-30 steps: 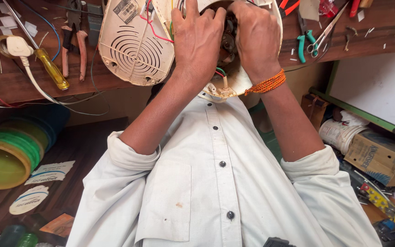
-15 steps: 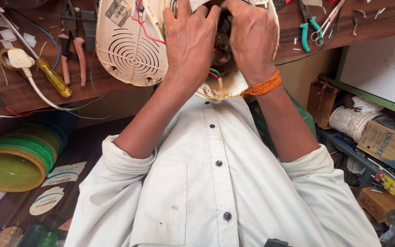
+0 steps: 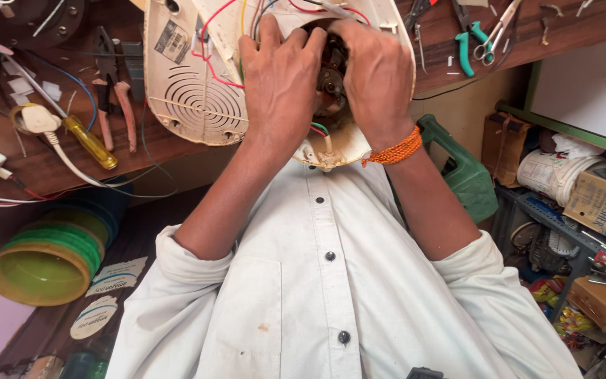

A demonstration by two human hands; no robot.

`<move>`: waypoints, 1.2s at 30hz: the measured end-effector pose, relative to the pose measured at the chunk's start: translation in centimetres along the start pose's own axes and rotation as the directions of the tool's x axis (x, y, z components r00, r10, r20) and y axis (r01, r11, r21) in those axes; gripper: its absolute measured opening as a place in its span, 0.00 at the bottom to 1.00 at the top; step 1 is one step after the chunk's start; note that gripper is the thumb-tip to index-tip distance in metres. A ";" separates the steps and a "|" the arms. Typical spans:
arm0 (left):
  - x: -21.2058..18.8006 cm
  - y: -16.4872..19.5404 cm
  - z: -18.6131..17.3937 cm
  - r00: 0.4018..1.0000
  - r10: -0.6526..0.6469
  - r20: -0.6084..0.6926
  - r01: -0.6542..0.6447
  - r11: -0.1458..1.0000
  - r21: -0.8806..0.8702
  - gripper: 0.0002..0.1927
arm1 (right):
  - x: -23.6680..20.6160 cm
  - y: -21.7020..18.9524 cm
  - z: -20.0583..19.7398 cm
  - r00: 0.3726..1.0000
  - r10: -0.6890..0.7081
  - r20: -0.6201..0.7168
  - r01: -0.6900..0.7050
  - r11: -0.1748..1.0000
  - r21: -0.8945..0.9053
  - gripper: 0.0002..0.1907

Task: The person works on the internal wiring of a disassembled white appliance, likely a fan, using both hands to manipulate wires and components. They use a screwdriver to adjust parts inside the housing and handle a small metal spring, placing it back into the device.

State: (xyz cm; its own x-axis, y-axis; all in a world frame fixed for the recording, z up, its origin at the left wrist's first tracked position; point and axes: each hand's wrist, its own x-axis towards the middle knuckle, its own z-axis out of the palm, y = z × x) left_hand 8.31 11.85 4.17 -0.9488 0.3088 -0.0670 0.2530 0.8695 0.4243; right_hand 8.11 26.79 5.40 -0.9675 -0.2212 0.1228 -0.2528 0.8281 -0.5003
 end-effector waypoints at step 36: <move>0.4 0.3 -0.4 1.000 0.006 0.010 -0.006 1.000 -0.012 0.37 | -0.2 -0.1 0.3 0.995 0.092 0.025 -0.087 0.984 -0.155 0.11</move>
State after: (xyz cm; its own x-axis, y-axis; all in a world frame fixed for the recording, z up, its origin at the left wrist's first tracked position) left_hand 7.97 12.06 4.68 -0.9452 0.3182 -0.0735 0.2567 0.8630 0.4351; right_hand 8.29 26.56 5.18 -0.9861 -0.1566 0.0550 -0.1658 0.9139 -0.3706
